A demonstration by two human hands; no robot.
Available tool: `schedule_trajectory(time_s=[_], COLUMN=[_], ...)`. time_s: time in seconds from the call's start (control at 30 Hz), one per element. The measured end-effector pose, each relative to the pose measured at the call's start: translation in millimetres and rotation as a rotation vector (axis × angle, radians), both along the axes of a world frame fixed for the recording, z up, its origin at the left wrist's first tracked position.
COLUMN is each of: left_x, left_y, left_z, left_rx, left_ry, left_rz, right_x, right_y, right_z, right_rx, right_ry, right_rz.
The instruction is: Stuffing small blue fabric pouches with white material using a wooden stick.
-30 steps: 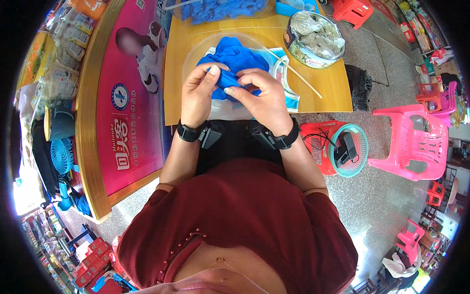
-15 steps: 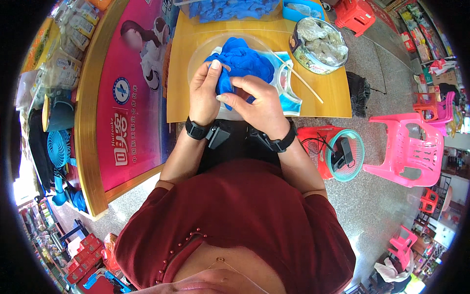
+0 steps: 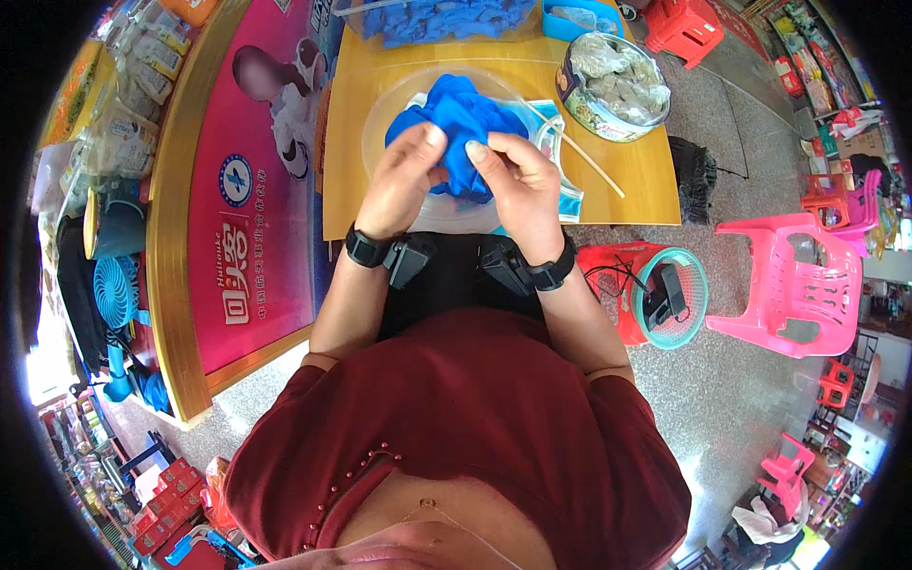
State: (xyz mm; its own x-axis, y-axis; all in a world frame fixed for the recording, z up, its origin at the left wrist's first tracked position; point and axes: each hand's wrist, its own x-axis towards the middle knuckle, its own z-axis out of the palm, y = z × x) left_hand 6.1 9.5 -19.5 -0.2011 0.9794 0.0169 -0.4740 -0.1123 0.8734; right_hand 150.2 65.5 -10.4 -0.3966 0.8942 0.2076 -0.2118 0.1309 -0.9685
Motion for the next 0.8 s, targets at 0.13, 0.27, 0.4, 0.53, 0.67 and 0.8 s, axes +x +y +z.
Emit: schedule_trajectory(time_s=[0.13,0.27,0.4,0.53,0.67,0.8], left_x=[5.2,4.3,8.5,3.0,5.5,4.4], left_y=[-0.2,-3.9,-4.4,-3.5,-3.3,-3.5], left_z=[-2.3,2.3,11.7,7.3,1.7,2.0], left_rx=[0.0,0.011,0.056,-0.026,-0.021,-0.034], left_ry=[0.003,0.138,0.093,0.101,0.146,0.166], left_rz=[0.071,0.082,0.003,-0.123,-0.035,0.003], right_x=[0.8,-1.3,1.3,-1.1,-7.3,-7.3], right_y=[3.8,3.1,13.9,26.0,28.0,27.0], right_z=[-3.2,11.5,15.6,14.7,17.3,22.2], right_rx=[-0.006,-0.092,-0.109,-0.198,-0.175,-0.162], right_ry=[0.064,0.125,-0.114,-0.039,0.0,-0.05], right_rz=[0.077,0.098,0.18,0.124,0.037,0.165])
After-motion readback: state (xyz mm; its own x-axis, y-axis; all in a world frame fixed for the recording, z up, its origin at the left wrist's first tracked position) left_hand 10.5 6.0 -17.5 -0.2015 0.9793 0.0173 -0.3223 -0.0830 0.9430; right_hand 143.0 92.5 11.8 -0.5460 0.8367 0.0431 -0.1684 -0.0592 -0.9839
